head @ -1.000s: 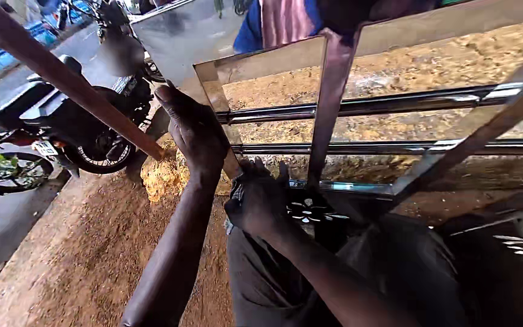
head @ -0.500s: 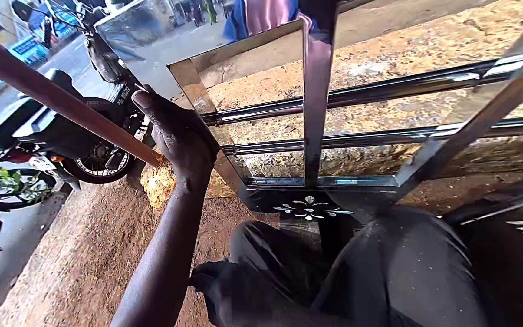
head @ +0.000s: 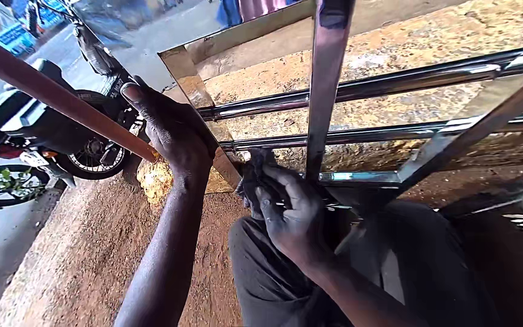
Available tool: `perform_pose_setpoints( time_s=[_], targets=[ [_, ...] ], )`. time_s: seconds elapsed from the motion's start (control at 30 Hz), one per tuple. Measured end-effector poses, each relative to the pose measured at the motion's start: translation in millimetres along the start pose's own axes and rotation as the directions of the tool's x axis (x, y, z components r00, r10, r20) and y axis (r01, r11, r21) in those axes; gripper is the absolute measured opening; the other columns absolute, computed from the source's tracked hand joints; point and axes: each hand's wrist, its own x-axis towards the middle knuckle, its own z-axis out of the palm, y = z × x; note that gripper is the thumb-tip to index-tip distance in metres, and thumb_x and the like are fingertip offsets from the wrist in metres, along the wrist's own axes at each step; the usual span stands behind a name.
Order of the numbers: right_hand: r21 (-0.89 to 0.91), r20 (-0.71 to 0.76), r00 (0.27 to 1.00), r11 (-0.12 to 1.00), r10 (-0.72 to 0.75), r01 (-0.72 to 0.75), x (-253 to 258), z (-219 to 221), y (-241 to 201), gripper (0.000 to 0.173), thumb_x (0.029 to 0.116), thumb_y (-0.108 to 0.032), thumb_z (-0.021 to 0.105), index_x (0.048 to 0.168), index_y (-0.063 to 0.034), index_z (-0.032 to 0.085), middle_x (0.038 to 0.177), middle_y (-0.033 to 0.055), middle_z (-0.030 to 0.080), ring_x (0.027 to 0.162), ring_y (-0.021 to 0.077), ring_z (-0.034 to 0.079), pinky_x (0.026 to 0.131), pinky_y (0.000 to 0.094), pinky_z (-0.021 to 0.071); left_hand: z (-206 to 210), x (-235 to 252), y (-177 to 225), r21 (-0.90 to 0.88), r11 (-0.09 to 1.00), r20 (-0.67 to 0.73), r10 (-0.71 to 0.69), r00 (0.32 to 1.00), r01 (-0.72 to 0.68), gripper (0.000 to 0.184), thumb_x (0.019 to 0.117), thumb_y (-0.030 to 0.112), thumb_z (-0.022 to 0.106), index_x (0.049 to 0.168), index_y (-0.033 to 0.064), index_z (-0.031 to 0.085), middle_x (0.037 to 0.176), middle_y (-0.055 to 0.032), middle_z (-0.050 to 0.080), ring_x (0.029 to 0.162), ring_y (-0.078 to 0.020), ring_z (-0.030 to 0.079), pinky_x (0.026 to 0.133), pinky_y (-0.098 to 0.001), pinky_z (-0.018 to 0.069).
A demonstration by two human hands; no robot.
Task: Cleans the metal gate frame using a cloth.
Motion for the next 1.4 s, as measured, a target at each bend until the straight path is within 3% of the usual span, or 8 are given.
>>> perform_pose_setpoints(
  time_s=[0.13, 0.27, 0.4, 0.6, 0.67, 0.83, 1.17, 1.4],
  targets=[
    [-0.31, 0.234, 0.967, 0.936, -0.097, 0.169, 6, 9, 3, 0.034, 0.0904, -0.009, 0.065, 0.123, -0.0053, 0.074, 0.125, 0.0095, 0.073, 0.118, 0.021, 0.069, 0.101, 0.0371, 0.055, -2, 0, 0, 0.027, 0.999, -0.018, -0.017, 1.0, 0.017, 0.045, 0.1121, 0.038, 0.021, 0.088, 0.0199, 0.054, 0.067, 0.0108, 0.054, 0.064, 0.0023, 0.057, 0.065, -0.0177, 0.0513],
    [-0.492, 0.256, 0.962, 0.844, -0.096, 0.215, 15, 13, 2, 0.024, 0.0941, -0.013, 0.065, 0.115, -0.0091, 0.077, 0.111, 0.0081, 0.076, 0.102, 0.0239, 0.073, 0.083, 0.0398, 0.0601, -3, -4, 3, 0.027, 0.999, -0.017, -0.031, 0.999, 0.031, 0.041, 0.112, 0.038, 0.02, 0.103, 0.0184, 0.055, 0.084, 0.0104, 0.059, 0.082, 0.0035, 0.061, 0.08, -0.019, 0.0524],
    [-0.513, 0.257, 0.966, 0.849, 0.011, 0.127, 34, 11, 5, 0.023, 0.0867, -0.015, 0.073, 0.108, -0.0097, 0.078, 0.084, 0.0106, 0.074, 0.075, 0.0299, 0.071, 0.062, 0.0474, 0.0567, -1, -4, 2, -0.018, 0.999, -0.024, -0.031, 0.999, 0.03, 0.046, 0.1119, 0.04, 0.02, 0.086, 0.02, 0.052, 0.065, 0.0102, 0.053, 0.062, 0.001, 0.057, 0.064, -0.0184, 0.0516],
    [-0.565, 0.381, 0.888, 0.825, 0.256, 0.004, 60, 13, -5, 0.015, 0.0966, -0.013, 0.066, 0.102, -0.0079, 0.079, 0.09, 0.0158, 0.075, 0.087, 0.0354, 0.072, 0.076, 0.0563, 0.0559, 0, -7, 8, 0.042, 0.999, -0.061, -0.01, 0.998, 0.012, 0.04, 0.1122, 0.036, 0.019, 0.1, 0.0185, 0.053, 0.083, 0.0118, 0.057, 0.081, 0.0055, 0.058, 0.08, -0.0158, 0.0494],
    [-0.548, 0.386, 0.874, 0.835, 0.294, -0.038, 62, 13, -5, 0.017, 0.0967, -0.012, 0.065, 0.105, -0.0086, 0.079, 0.092, 0.0151, 0.076, 0.088, 0.0343, 0.073, 0.077, 0.0559, 0.0559, -1, -8, 8, 0.042, 0.999, -0.041, 0.003, 0.999, -0.001, 0.039, 0.1124, 0.034, 0.019, 0.105, 0.017, 0.053, 0.087, 0.0113, 0.059, 0.086, 0.0053, 0.06, 0.085, -0.0167, 0.0496],
    [-0.42, 0.367, 0.904, 0.906, 0.219, -0.049, 48, 4, -2, 0.03, 0.0827, -0.015, 0.08, 0.112, -0.0085, 0.078, 0.092, 0.0134, 0.075, 0.084, 0.0303, 0.072, 0.076, 0.052, 0.0574, 0, -4, 3, -0.069, 0.998, 0.003, 0.001, 1.0, 0.0, 0.046, 0.1124, 0.035, 0.018, 0.081, 0.0208, 0.049, 0.059, 0.0117, 0.049, 0.055, 0.0031, 0.053, 0.057, -0.0148, 0.0481],
    [-0.479, 0.375, 0.871, 0.871, 0.318, -0.111, 64, 6, -10, 0.018, 0.0872, -0.008, 0.074, 0.105, -0.0122, 0.079, 0.091, 0.0114, 0.076, 0.083, 0.029, 0.073, 0.073, 0.0537, 0.0561, -3, -4, 3, -0.032, 0.999, 0.013, -0.028, 1.0, 0.029, 0.044, 0.1119, 0.038, 0.018, 0.089, 0.0204, 0.051, 0.068, 0.0106, 0.052, 0.065, 0.0022, 0.056, 0.066, -0.0172, 0.0505],
    [-0.191, 0.094, 0.994, 0.979, -0.048, 0.065, 40, 18, 7, 0.013, 0.0812, -0.008, 0.078, 0.094, -0.006, 0.079, 0.086, 0.0062, 0.078, 0.077, 0.0136, 0.074, 0.072, 0.0315, 0.0617, 2, -6, 9, -0.046, 0.999, -0.001, -0.016, 1.0, 0.016, 0.044, 0.1122, 0.035, 0.016, 0.088, 0.0216, 0.05, 0.064, 0.0128, 0.051, 0.06, 0.005, 0.055, 0.062, -0.0135, 0.0492]
  ],
)
